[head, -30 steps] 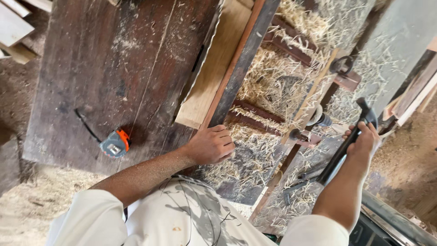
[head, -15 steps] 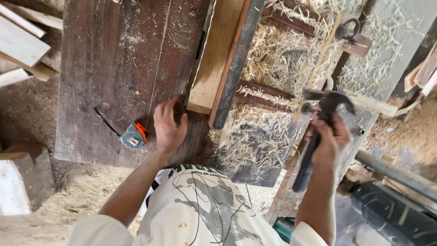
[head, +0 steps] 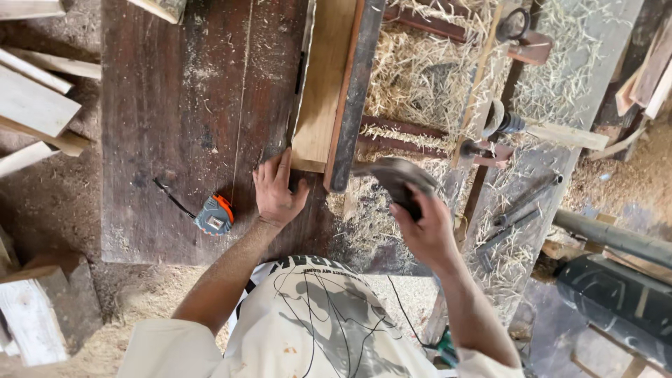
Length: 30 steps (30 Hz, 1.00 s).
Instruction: The person measures a wooden plank with a tape measure, then uses a hammer to tap nails into the plank to secure it within a wooden frame. The person repeatedly adjusts the plank and hammers nails along its length to fasten it in place.
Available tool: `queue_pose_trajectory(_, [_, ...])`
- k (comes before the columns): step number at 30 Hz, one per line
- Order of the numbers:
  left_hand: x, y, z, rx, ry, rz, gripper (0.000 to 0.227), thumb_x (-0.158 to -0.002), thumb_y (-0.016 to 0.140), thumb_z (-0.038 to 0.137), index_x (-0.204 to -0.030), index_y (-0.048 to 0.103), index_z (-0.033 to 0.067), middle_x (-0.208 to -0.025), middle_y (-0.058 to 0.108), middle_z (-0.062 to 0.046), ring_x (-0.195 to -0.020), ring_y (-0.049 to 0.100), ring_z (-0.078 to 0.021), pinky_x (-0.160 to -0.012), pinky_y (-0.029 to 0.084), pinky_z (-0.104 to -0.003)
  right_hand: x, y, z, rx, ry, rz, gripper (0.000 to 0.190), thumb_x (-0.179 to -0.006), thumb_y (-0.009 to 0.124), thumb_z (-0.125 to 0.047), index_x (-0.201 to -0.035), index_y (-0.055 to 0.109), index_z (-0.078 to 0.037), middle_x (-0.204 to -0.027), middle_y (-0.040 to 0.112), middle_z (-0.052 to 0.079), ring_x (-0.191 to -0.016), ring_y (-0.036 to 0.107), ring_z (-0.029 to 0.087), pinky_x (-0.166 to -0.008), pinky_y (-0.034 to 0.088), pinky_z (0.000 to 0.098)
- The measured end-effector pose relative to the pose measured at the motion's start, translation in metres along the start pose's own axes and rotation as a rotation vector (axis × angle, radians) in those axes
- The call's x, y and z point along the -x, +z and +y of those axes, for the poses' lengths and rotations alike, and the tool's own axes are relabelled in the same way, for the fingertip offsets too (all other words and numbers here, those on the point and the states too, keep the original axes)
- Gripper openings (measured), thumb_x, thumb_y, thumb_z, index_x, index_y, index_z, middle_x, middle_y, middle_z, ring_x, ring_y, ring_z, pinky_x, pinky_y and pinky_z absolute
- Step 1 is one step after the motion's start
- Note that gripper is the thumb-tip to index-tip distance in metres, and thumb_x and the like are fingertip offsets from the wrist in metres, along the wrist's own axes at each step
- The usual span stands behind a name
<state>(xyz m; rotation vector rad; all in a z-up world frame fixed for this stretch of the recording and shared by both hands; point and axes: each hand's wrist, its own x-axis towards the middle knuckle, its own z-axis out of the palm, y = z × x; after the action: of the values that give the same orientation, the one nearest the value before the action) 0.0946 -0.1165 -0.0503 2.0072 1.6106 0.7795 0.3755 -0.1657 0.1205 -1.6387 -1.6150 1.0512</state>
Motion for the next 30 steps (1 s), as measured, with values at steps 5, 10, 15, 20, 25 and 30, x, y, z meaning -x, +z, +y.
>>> queue_pose_trajectory(5, [0.006, 0.007, -0.005, -0.042, 0.028, 0.004, 0.079, -0.076, 0.069, 0.018, -0.151, 0.050, 0.0035, -0.129, 0.056, -0.014, -0.118, 0.054, -0.0322, -0.104, 0.042, -0.050, -0.044, 0.031, -0.046, 0.871, -0.283, -0.346, 0.025, -0.099, 0.060, -0.003, -0.123, 0.052, 0.000, -0.108, 0.064, 0.015, -0.078, 0.063, 0.018, -0.050, 0.055, 0.0263])
queue_pose_trajectory(10, [0.005, 0.007, -0.009, -0.004, 0.079, 0.024, 0.080, -0.082, 0.078, 0.027, -0.152, 0.047, 0.0026, -0.125, 0.055, -0.015, -0.114, 0.053, -0.0313, -0.098, 0.041, -0.049, -0.069, 0.071, -0.067, 0.916, -0.518, -0.432, 0.041, -0.091, 0.065, -0.012, -0.129, 0.056, 0.002, -0.098, 0.062, 0.010, -0.074, 0.063, 0.016, -0.055, 0.056, 0.0284])
queue_pose_trajectory(15, [0.004, 0.005, -0.008, -0.095, 0.077, -0.052, 0.088, -0.077, 0.077, 0.028, -0.153, 0.044, -0.0008, -0.123, 0.054, -0.015, -0.111, 0.053, -0.0308, -0.098, 0.041, -0.050, -0.072, 0.075, -0.055, 1.131, -0.454, -0.537, 0.040, -0.097, 0.066, -0.012, -0.130, 0.054, 0.006, -0.100, 0.061, 0.011, -0.076, 0.064, 0.017, -0.062, 0.060, 0.0309])
queue_pose_trajectory(20, [0.011, 0.004, -0.010, -0.094, 0.061, -0.066, 0.086, -0.078, 0.071, 0.024, -0.155, 0.042, -0.0016, -0.123, 0.054, -0.015, -0.112, 0.053, -0.0297, -0.098, 0.041, -0.049, -0.060, 0.075, -0.044, 1.009, -0.382, -0.551, 0.053, -0.089, 0.067, -0.009, -0.137, 0.051, 0.007, -0.101, 0.060, 0.012, -0.078, 0.065, 0.020, -0.058, 0.060, 0.0312])
queue_pose_trajectory(25, [0.001, 0.007, -0.010, -0.054, 0.083, -0.050, 0.084, -0.080, 0.072, 0.028, -0.153, 0.044, -0.0010, -0.124, 0.054, -0.015, -0.111, 0.053, -0.0317, -0.096, 0.040, -0.050, -0.066, 0.068, -0.042, 0.958, -0.320, -0.474, 0.050, -0.088, 0.065, -0.004, -0.136, 0.056, 0.006, -0.096, 0.062, 0.012, -0.074, 0.065, 0.019, -0.053, 0.059, 0.0293])
queue_pose_trajectory(30, [0.007, 0.009, -0.009, -0.072, 0.011, -0.037, 0.074, -0.088, 0.065, 0.033, -0.153, 0.048, 0.0038, -0.126, 0.055, -0.014, -0.114, 0.053, -0.0286, -0.103, 0.041, -0.051, -0.065, 0.043, -0.042, 0.522, -0.128, -0.311, 0.022, -0.098, 0.064, -0.003, -0.118, 0.064, 0.005, -0.100, 0.068, 0.018, -0.057, 0.062, 0.018, -0.038, 0.051, 0.0245])
